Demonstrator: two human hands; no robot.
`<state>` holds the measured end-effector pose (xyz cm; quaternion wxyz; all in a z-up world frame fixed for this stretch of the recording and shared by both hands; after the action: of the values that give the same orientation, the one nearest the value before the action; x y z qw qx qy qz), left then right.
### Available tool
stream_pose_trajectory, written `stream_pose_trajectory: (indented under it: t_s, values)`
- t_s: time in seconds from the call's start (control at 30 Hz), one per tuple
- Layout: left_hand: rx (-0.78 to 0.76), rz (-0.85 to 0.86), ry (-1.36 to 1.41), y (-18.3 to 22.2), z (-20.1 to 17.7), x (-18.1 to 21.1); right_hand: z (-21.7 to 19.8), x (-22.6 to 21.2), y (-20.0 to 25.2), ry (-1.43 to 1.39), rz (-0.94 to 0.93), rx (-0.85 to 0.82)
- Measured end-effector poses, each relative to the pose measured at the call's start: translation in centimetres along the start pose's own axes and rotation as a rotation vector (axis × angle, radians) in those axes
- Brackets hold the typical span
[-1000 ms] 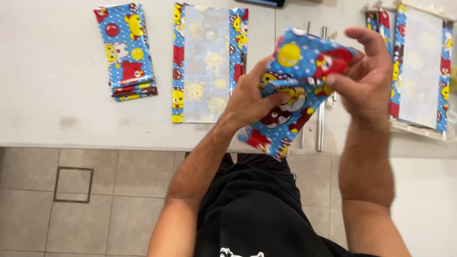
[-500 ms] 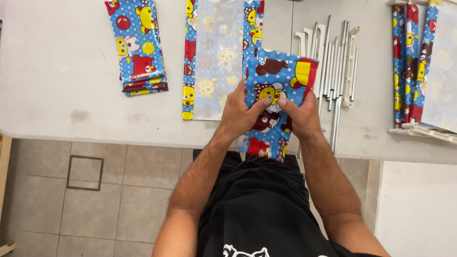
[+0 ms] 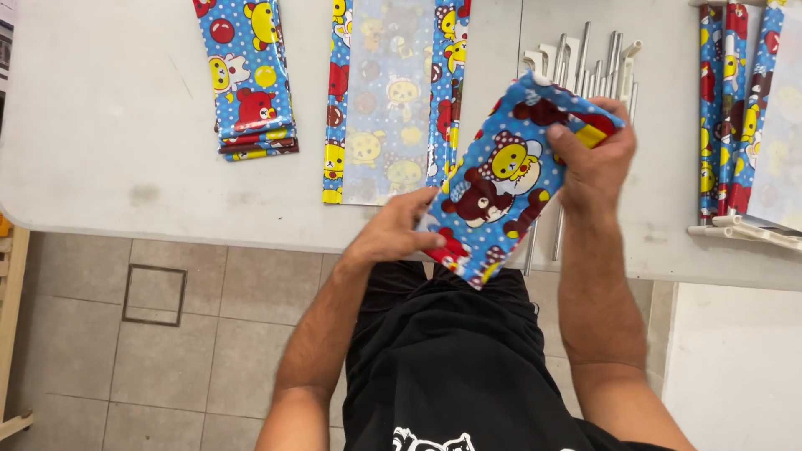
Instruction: Assembling a multi-tier shelf by sliding metal support rods into the fabric sleeves of colorful patterned shelf liners and attaching them to the frame.
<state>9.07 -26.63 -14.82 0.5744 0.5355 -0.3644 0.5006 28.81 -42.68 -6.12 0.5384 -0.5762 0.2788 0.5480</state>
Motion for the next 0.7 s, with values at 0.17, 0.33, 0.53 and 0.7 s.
stream_pose_trajectory:
  t_s: [0.17,0.33,0.53,0.7]
  values:
    - [0.503,-0.013,0.017,4.1,-9.7,-1.0,-1.0,0.9,0.2,0.14,0.247,-0.403]
    - [0.665,0.491,0.151,4.4,-11.6,1.1,1.0,4.4,2.5,0.215,0.174,-0.525]
    - [0.657,0.707,-0.043,2.5,-12.0,1.1,3.6,9.0,3.3,0.144,0.005,-0.294]
    - [0.678,0.61,-0.024,1.5,-12.2,-0.4,4.8,9.8,3.8,0.183,-0.007,-0.188]
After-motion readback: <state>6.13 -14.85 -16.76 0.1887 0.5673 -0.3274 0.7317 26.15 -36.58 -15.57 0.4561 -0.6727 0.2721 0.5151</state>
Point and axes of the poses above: each hand's wrist, its own y-axis away from the middle knuckle, its own z-axis out of the palm, x = y × z, the point moved 8 cm from there along -y, towards the middle knuckle, and after that the axes turned 7 degrees about -z, right-handed, at the moved point
